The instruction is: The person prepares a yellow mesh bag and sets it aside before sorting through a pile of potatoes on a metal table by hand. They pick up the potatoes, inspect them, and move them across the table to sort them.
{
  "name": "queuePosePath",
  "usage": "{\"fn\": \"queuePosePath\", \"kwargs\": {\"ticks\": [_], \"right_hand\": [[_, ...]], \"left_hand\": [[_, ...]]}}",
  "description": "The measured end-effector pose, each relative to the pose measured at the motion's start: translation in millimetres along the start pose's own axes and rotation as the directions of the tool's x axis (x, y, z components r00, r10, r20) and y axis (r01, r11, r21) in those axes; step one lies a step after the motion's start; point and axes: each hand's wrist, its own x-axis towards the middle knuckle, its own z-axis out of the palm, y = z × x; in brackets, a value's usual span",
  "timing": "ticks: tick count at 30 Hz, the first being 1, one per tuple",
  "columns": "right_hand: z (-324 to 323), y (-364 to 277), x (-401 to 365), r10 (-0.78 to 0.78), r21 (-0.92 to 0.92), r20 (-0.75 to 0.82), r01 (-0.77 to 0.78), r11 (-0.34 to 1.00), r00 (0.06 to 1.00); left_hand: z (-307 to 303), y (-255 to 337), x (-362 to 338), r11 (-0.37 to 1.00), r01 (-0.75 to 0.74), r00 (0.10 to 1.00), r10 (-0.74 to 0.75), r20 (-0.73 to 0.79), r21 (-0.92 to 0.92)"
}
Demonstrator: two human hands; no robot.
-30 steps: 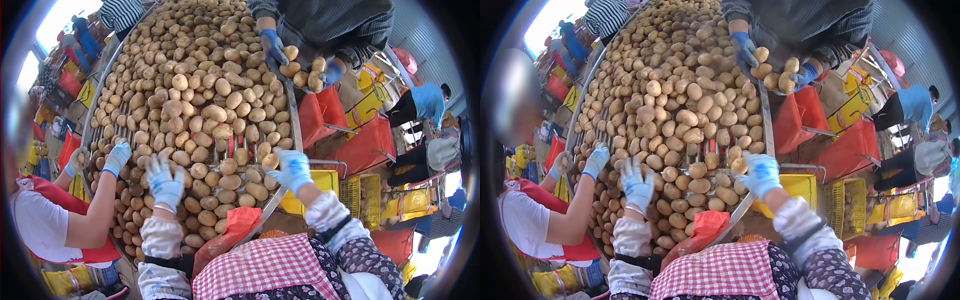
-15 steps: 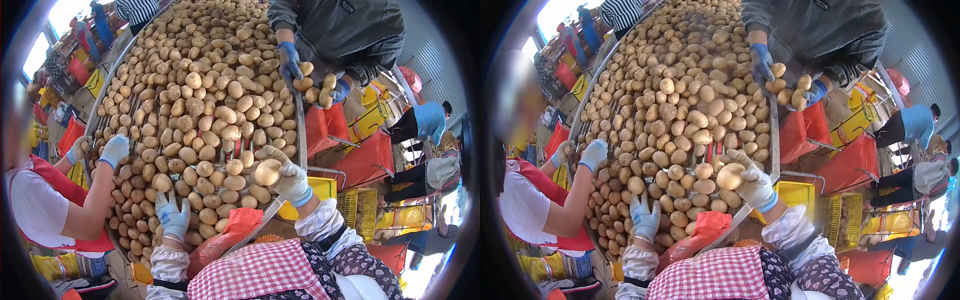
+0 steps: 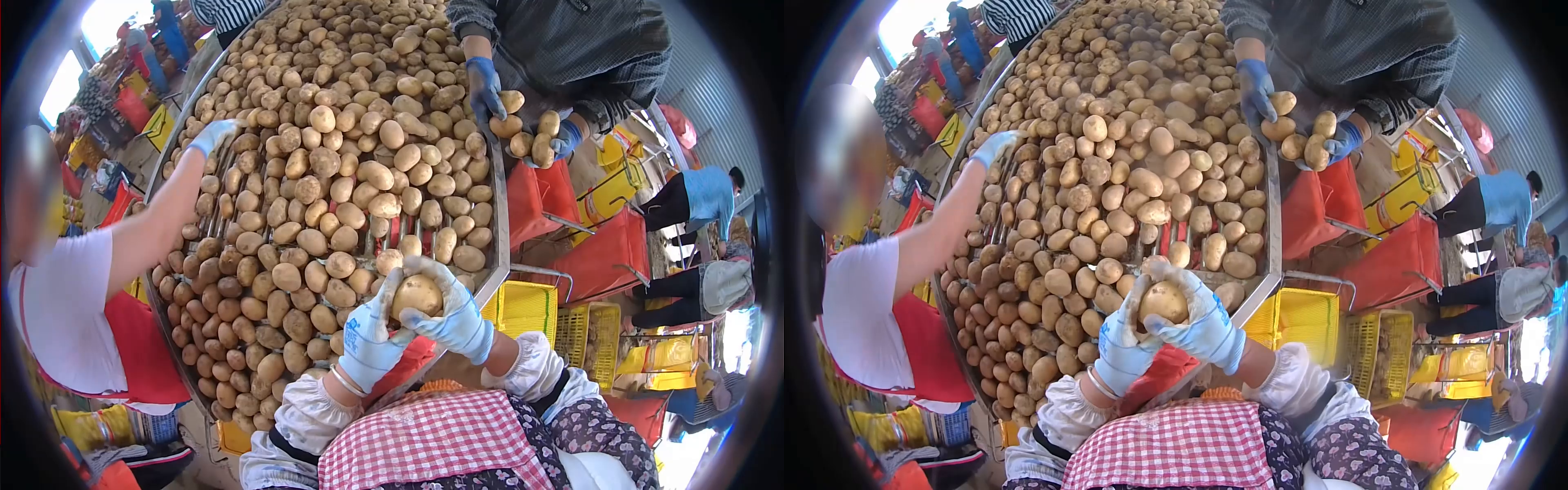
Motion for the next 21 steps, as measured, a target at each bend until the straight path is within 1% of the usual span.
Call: {"fn": "queuePosePath", "kwargs": {"ticks": [1,2,4,5,6,8,9,10,11,12,13,14,15,16,17,18,20,21], "right_hand": [[3,7,-2,-0.106,-0.107,-0.081,0.097,0.990,0.991],[5,12,-3,-0.106,-0.106,-0.082,0.097,0.990,0.991],[5,15,-3,-0.037,0.106,-0.181,0.057,0.993,0.983],[6,11,-3,0.056,0.230,-0.254,0.004,0.973,0.965],[0,12,-3,0.047,0.219,-0.267,0.014,0.976,0.963],[-22,27,-8,-0.001,0.164,-0.320,0.056,0.985,0.947],[-52,54,-20,-0.061,-0.105,-0.366,0.024,0.994,0.929],[-63,33,-22,0.000,-0.065,-0.478,-0.035,0.997,0.878],[-78,22,-28,0.152,0.101,-0.570,-0.115,0.988,0.808],[-110,46,-46,0.111,0.103,-0.576,-0.062,0.993,0.810],[-143,71,-64,0.134,0.086,-0.609,-0.103,0.991,0.782],[-145,66,-66,0.134,0.083,-0.621,-0.105,0.991,0.772],[-147,57,-70,0.163,0.107,-0.710,-0.124,0.987,0.685],[-148,47,-75,0.190,0.132,-0.791,-0.141,0.981,0.581],[-144,41,-77,0.072,0.033,-0.796,-0.077,0.997,0.601],[-150,56,-82,-0.074,-0.079,-0.756,0.022,0.997,0.650],[-129,22,-74,-0.115,-0.028,-0.687,0.132,0.991,0.718],[-121,13,-68,-0.118,-0.027,-0.688,0.137,0.990,0.716]], "left_hand": [[6,-6,-3,0.999,-0.030,0.999,0.029,-0.039,-0.020],[9,-9,-5,0.997,-0.061,0.995,0.058,-0.079,-0.038],[10,-5,-6,0.999,-0.053,0.997,0.052,-0.057,-0.005],[12,-3,-4,0.998,-0.050,0.998,0.051,-0.035,0.025],[10,-3,-4,0.998,-0.065,0.997,0.066,-0.031,0.016],[-7,-11,-5,0.999,-0.034,0.979,0.036,0.199,-0.016],[-19,-14,0,0.945,-0.246,0.968,0.227,0.109,0.214],[-30,-23,6,0.916,-0.304,0.953,0.298,0.063,0.261],[-46,-28,-1,0.914,-0.120,0.993,0.114,0.037,0.388],[-52,-49,-21,0.782,-0.026,0.985,0.125,-0.116,0.622],[-62,-67,-37,0.640,0.115,0.982,0.041,-0.184,0.760],[-70,-81,-54,0.536,0.216,0.972,-0.038,-0.232,0.816],[-80,-98,-74,0.449,0.313,0.948,-0.206,-0.244,0.837],[-87,-107,-85,0.410,0.375,0.903,-0.364,-0.228,0.831],[-91,-112,-91,0.392,0.371,0.895,-0.394,-0.210,0.842],[-93,-116,-88,0.376,0.366,0.888,-0.414,-0.199,0.851],[-91,-116,-77,0.334,0.395,0.869,-0.439,-0.229,0.856],[-91,-114,-71,0.333,0.406,0.862,-0.448,-0.236,0.851]]}}
